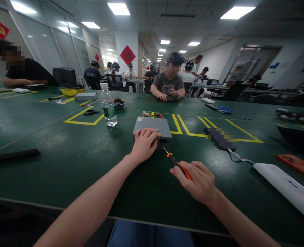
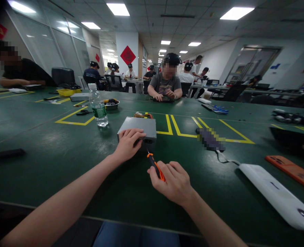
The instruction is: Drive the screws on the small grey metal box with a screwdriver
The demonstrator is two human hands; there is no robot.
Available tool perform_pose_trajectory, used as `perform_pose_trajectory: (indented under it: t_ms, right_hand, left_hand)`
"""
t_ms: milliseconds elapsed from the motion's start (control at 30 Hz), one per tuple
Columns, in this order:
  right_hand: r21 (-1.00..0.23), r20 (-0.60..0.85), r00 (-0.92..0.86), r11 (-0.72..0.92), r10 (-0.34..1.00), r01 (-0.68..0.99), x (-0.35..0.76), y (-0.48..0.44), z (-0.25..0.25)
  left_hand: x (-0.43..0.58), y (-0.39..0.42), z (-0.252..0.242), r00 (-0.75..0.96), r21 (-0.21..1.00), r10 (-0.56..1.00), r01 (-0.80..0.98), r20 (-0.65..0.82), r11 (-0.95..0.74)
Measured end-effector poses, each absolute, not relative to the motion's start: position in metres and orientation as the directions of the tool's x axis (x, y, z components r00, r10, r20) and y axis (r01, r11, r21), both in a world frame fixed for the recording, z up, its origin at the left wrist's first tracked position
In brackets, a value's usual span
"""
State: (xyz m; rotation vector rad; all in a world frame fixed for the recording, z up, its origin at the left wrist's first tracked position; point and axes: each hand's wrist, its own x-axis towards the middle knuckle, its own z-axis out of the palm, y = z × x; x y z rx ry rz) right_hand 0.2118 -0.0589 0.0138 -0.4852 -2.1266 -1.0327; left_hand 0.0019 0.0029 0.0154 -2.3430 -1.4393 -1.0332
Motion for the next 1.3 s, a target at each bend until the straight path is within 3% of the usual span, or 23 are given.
perform_pose_trajectory:
  t_ms: [367, 633, 900, 1133, 1300]
  right_hand:
    - [0.561, 0.706, -0.706, 0.562, 0.060, 0.608, 0.192, -0.070, 0.020]
    - [0.459, 0.733, -0.667, 0.626, 0.134, 0.631, 0.175, -0.079, 0.009]
    - [0.510, 0.685, -0.706, 0.577, 0.177, 0.639, 0.173, -0.086, 0.018]
    - [0.370, 0.723, -0.604, 0.550, 0.335, 0.749, 0.160, -0.097, 0.012]
    - [0.357, 0.749, -0.590, 0.566, 0.302, 0.743, 0.163, -0.097, 0.003]
  left_hand:
    - [0.003, 0.003, 0.016, 0.277, 0.194, 0.708, 0.841, 0.649, -0.506]
    - [0.003, 0.002, 0.015, 0.279, 0.183, 0.713, 0.848, 0.643, -0.497]
    - [0.003, 0.001, 0.017, 0.291, 0.172, 0.711, 0.848, 0.640, -0.502]
    - [0.003, 0.001, 0.016, 0.299, 0.165, 0.714, 0.849, 0.633, -0.502]
    - [0.001, 0.001, 0.016, 0.308, 0.158, 0.711, 0.847, 0.632, -0.507]
